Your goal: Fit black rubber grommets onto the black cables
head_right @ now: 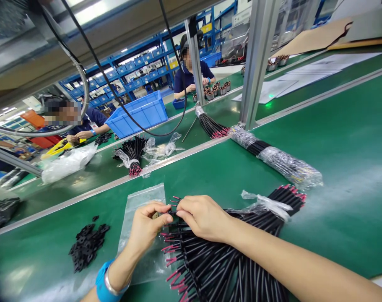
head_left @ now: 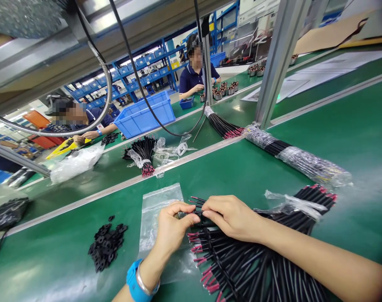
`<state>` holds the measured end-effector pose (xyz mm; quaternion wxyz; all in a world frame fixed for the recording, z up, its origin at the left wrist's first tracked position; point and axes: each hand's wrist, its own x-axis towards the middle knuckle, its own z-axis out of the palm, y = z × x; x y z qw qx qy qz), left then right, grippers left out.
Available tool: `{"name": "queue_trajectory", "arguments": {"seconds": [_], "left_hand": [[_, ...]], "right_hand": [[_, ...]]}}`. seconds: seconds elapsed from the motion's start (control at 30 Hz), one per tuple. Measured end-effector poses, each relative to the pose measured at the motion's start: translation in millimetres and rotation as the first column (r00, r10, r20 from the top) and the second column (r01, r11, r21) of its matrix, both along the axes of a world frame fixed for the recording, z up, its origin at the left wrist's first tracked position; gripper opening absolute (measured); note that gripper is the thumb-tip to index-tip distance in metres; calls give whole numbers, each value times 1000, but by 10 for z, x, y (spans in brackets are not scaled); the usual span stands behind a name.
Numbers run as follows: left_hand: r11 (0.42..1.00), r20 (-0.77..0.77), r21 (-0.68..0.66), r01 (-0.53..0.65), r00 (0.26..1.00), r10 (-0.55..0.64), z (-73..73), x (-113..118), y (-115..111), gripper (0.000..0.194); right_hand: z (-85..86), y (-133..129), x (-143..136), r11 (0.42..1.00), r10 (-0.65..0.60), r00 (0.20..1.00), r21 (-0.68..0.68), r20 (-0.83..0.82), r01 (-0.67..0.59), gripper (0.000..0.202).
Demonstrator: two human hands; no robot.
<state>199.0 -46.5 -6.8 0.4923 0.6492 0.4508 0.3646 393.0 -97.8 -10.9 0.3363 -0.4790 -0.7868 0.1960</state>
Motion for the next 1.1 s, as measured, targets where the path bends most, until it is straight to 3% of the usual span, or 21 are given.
{"name": "queue_trajectory", "arguments": {"seconds": [0.47, 0.67, 0.87, 0.97, 1.1], "left_hand": [[987, -176, 141, 71, 983, -46, -55, 130, -124, 12], [989, -112, 32, 141, 984, -137, -12, -59, -107, 46], [962, -246, 181, 202, 957, -155, 6, -72, -108, 23], [925, -353, 262, 275, 919, -174, 39, -70, -85, 16], [891, -433, 259, 374, 869, -239, 61, -104, -69, 21]], "right_hand": [[44, 11, 2, 977, 36, 998, -208, -46, -45, 27], [40, 14, -18, 971, -4, 1000, -241, -19, -1, 23], [10, 30, 4, 980, 26, 1000, -199, 10, -23, 22], [-38, 56, 46, 989, -98, 990, -97, 97, 108, 19], [-100, 102, 63, 962, -225, 902, -62, 368, 266, 16]]}}
